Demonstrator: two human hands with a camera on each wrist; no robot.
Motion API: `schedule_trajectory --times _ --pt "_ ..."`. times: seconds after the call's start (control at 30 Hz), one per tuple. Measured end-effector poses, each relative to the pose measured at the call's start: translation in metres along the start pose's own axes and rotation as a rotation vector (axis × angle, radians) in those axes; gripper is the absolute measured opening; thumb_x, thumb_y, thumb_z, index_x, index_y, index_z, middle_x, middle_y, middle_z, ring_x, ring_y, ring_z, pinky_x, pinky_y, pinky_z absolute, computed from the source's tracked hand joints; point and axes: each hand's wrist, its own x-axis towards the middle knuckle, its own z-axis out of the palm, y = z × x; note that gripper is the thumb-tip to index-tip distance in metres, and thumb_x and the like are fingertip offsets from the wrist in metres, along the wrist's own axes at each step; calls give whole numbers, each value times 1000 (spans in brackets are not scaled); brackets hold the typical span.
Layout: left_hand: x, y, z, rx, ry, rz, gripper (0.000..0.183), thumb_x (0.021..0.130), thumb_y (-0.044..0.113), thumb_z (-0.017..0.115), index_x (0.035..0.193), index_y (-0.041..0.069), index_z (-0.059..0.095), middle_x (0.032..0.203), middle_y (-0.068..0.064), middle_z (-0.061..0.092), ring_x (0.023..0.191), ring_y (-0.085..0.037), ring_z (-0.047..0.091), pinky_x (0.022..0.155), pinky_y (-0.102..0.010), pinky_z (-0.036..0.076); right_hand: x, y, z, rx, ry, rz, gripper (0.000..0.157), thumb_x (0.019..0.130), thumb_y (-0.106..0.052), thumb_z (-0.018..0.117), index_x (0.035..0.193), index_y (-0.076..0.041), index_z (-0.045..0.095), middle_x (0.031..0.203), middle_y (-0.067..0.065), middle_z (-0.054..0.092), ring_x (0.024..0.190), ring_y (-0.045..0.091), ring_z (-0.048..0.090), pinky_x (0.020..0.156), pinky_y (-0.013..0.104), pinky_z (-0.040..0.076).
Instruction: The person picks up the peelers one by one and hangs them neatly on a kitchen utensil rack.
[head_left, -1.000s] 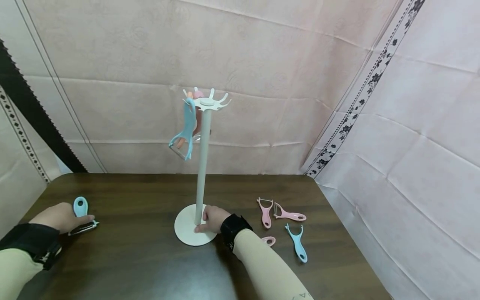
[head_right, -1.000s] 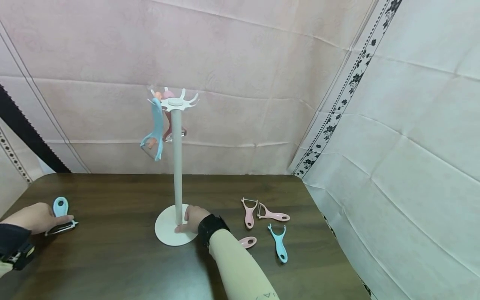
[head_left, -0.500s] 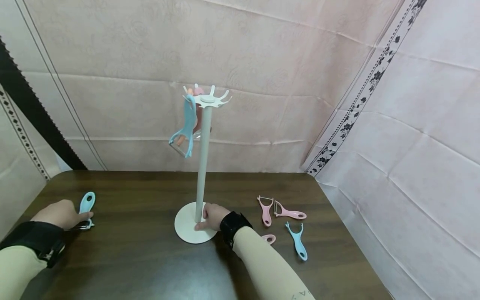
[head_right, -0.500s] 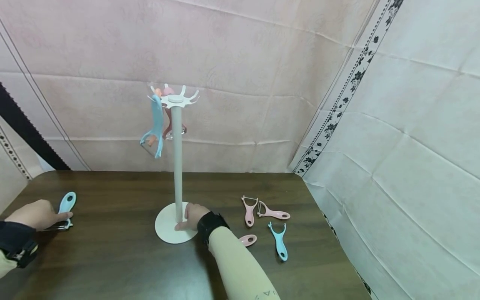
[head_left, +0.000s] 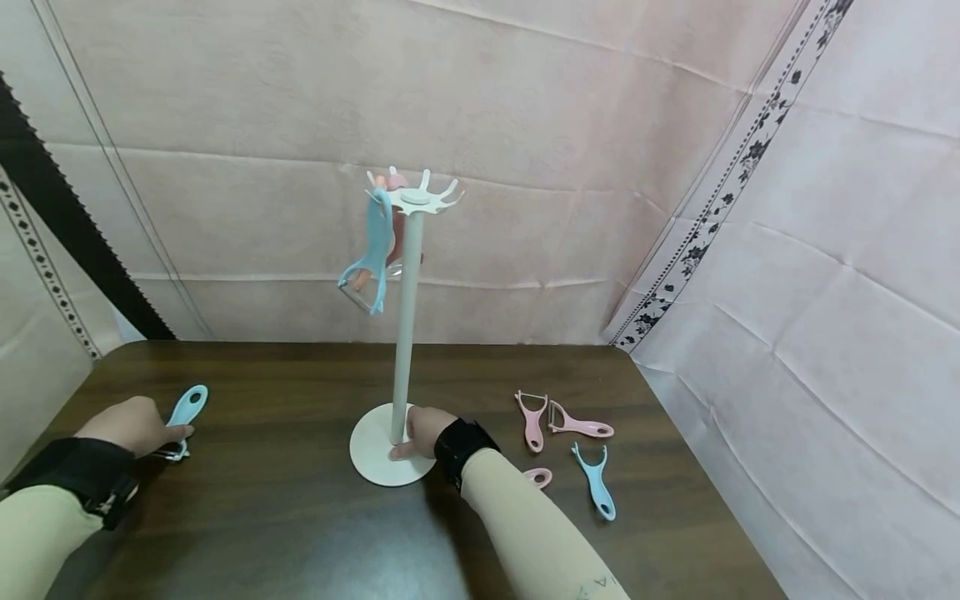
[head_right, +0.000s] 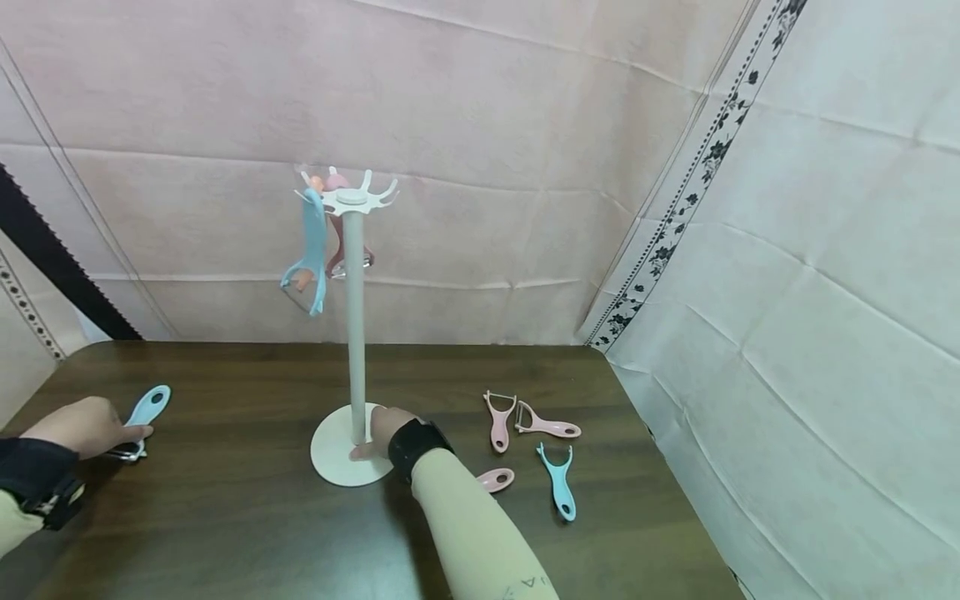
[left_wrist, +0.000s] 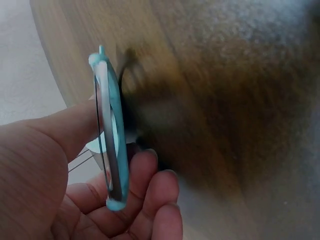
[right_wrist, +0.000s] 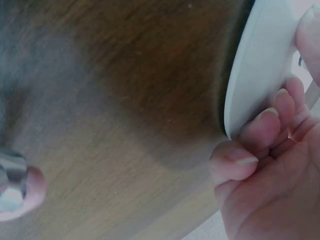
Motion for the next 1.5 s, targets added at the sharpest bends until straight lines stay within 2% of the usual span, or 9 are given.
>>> schedule_trajectory --times 0.1,0.23,0.37,0.57,0.67,0.93,1.1,1.37,1.5 --pt "1 1 0 4 -22 -2 44 90 36 58 59 5 62 56 0 46 54 -16 44 51 -28 34 -10 -5 -8 20 -10 -1 39 77 -42 76 85 -10 57 68 -2 59 62 11 51 56 23 44" --pt "3 2 2 -6 -37 55 43 90 35 57 59 7 61 56 0 45 54 -16 43 52 -28 34 -3 0 -3 19 -18 4 41 76 -46 75 87 -12 57 70 -3 58 64 11 51 57 23 44" --pt "4 0 5 -60 -12 105 41 90 29 57 53 12 58 50 6 44 49 -13 40 49 -27 32 6 6 4 22 -22 8 43 74 -49 76 88 -13 56 71 -3 59 64 11 52 58 25 45" --pt "2 5 2 -130 -3 92 39 91 30 58 59 9 63 50 6 47 49 -13 42 48 -27 32 9 10 6 21 -38 30 45 73 -52 75 90 -15 56 73 -4 60 65 11 53 59 26 46" --pt "0 10 -1 -153 17 115 39 92 31 57 60 8 62 50 6 45 48 -13 41 46 -27 32 11 12 7 32 -43 45 44 72 -52 75 89 -16 56 73 -4 60 66 11 54 59 27 46" --pt "-4 24 -6 -175 117 155 41 95 38 53 74 3 63 59 2 46 52 -16 40 46 -29 31 13 11 9 56 -44 41 44 72 -51 76 89 -16 56 73 -3 60 66 12 54 60 27 46" --pt "-5 37 -12 -188 244 219 50 95 48 50 86 0 64 65 -1 47 56 -18 40 46 -30 31 12 9 9 52 -53 38 45 72 -52 75 90 -16 56 74 -3 60 66 12 53 60 27 46" --pt "-21 67 -35 -232 405 276 51 94 49 51 89 0 63 68 -6 50 57 -20 40 45 -31 31 9 9 5 61 -47 31 43 72 -50 76 88 -15 56 72 -3 60 66 12 54 59 27 46" --pt "-30 82 -45 -257 458 307 50 94 48 51 89 0 64 69 -8 51 58 -22 41 45 -32 32 9 9 5 66 -44 24 42 73 -49 77 87 -15 56 72 -3 60 66 12 53 59 27 45"
